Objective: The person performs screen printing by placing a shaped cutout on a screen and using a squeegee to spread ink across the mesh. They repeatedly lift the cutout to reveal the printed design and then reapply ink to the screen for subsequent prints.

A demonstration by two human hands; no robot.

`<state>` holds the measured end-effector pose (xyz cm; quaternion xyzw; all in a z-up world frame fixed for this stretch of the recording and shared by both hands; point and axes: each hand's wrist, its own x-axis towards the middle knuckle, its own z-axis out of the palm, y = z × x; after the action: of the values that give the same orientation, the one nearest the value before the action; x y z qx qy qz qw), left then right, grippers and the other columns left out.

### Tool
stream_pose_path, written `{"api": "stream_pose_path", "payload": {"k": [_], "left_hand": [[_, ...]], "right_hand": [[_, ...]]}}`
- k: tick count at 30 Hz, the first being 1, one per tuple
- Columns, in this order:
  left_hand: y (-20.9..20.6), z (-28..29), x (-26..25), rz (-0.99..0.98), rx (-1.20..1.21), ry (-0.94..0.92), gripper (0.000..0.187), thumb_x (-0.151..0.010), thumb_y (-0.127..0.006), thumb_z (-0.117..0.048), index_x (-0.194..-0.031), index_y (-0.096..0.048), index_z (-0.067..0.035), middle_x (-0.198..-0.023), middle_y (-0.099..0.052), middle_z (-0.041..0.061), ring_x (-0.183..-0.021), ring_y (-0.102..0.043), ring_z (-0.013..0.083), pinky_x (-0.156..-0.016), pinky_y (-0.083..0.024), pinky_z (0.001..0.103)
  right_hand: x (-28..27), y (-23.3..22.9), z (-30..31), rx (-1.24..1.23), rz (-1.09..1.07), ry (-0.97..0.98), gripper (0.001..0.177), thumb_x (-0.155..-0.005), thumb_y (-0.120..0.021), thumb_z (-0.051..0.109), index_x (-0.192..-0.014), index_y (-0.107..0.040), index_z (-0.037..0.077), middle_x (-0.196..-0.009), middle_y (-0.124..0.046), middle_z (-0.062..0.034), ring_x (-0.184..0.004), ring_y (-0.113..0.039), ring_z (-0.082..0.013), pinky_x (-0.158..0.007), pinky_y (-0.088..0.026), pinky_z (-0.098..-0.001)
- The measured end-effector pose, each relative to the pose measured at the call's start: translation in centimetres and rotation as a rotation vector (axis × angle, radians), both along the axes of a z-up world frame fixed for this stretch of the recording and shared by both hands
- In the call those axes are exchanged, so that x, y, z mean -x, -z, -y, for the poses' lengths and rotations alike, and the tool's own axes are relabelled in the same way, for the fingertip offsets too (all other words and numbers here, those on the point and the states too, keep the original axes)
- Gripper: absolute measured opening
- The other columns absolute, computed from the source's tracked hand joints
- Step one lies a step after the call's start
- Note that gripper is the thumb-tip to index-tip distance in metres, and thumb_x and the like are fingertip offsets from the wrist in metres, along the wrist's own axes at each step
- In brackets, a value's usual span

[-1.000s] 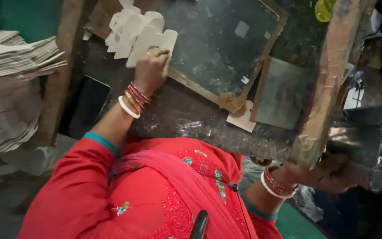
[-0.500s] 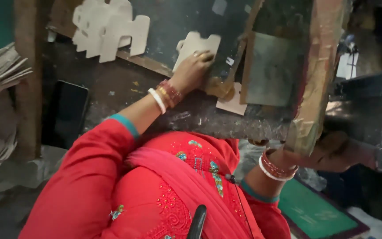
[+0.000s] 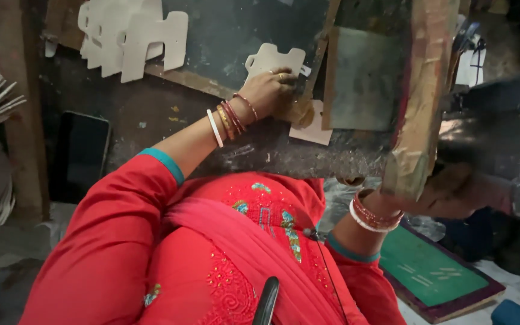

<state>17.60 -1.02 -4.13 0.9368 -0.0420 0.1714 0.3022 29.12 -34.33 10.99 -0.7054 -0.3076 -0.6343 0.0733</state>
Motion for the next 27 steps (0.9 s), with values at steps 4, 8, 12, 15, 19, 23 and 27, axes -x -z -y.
{"api": "stream_pose_path", "payload": {"k": [4, 8, 12, 15, 19, 23, 27], "left_hand": [[0.8, 0.4, 0.5, 0.019, -0.020, -0.025, 0.032, -0.087, -0.062, -0.008, -0.116, -0.075, -0.010, -0.132, -0.069, 0.008, -0.130, -0.059, 0.0275, -0.105, -0.049, 0.037], [-5.0, 1.6, 4.9, 0.034, 0.137, 0.072, 0.030, -0.086, -0.065, -0.010, -0.114, -0.077, -0.009, -0.121, -0.072, 0.009, -0.115, -0.065, 0.0305, -0.098, -0.051, 0.040], [-6.9, 1.6, 13.1, -0.165, 0.949, -0.032, 0.026, -0.101, -0.065, -0.027, -0.099, -0.077, -0.003, -0.085, -0.076, 0.014, -0.076, -0.072, 0.0316, -0.068, -0.056, 0.035], [-5.1, -0.3, 16.8, -0.046, 1.505, -0.104, 0.051, -0.108, -0.063, -0.047, -0.101, -0.073, 0.002, -0.082, -0.064, 0.017, -0.062, -0.051, 0.0275, -0.061, -0.044, 0.029], [-6.2, -0.2, 18.3, -0.387, 0.288, -0.451, 0.068, -0.079, -0.084, -0.060, -0.079, -0.059, 0.004, -0.071, -0.064, 0.026, -0.066, -0.064, 0.0419, -0.059, -0.051, 0.042], [-4.4, 0.5, 18.0, -0.483, 0.033, -0.510, 0.072, -0.065, -0.083, -0.070, -0.079, -0.061, -0.003, -0.069, -0.068, 0.019, -0.067, -0.069, 0.0400, -0.059, -0.055, 0.047], [-5.5, 0.1, 17.5, -0.485, -0.048, -0.550, 0.074, -0.057, -0.081, -0.076, -0.075, -0.066, -0.005, -0.070, -0.069, 0.017, -0.067, -0.072, 0.0363, -0.058, -0.056, 0.044]], "right_hand": [[1.7, -2.9, -4.4, -0.631, -0.676, -0.827, 0.047, -0.109, -0.067, 0.020, -0.143, -0.045, -0.005, -0.135, -0.064, -0.0260, -0.108, -0.072, -0.0294, -0.097, -0.065, -0.0476], [4.8, -3.0, -7.3, -0.542, -0.840, -0.892, 0.034, -0.102, -0.072, 0.017, -0.125, -0.067, -0.008, -0.118, -0.075, -0.0211, -0.106, -0.078, -0.0271, -0.097, -0.065, -0.0459], [8.3, -0.7, -9.7, -0.211, -1.027, -0.927, 0.020, -0.105, -0.070, 0.011, -0.124, -0.071, 0.004, -0.124, -0.074, -0.0136, -0.109, -0.074, -0.0274, -0.097, -0.061, -0.0398], [7.3, -0.7, -10.4, 0.210, -1.091, -0.774, 0.028, -0.098, -0.070, 0.003, -0.125, -0.073, 0.008, -0.125, -0.074, -0.0156, -0.107, -0.074, -0.0299, -0.092, -0.059, -0.0386], [3.1, 2.3, -10.0, 0.329, -1.265, -0.614, 0.031, -0.092, -0.074, 0.003, -0.122, -0.075, 0.011, -0.116, -0.075, -0.0130, -0.099, -0.075, -0.0261, -0.084, -0.059, -0.0356], [4.6, 3.7, -11.2, 0.483, -1.201, -0.469, 0.034, -0.083, -0.075, 0.010, -0.117, -0.075, 0.013, -0.109, -0.075, -0.0093, -0.095, -0.073, -0.0289, -0.080, -0.057, -0.0382], [8.9, 2.0, -14.8, 0.665, -1.194, -0.554, 0.041, -0.077, -0.074, 0.014, -0.117, -0.073, 0.017, -0.105, -0.072, -0.0086, -0.091, -0.071, -0.0308, -0.075, -0.056, -0.0408]]}}
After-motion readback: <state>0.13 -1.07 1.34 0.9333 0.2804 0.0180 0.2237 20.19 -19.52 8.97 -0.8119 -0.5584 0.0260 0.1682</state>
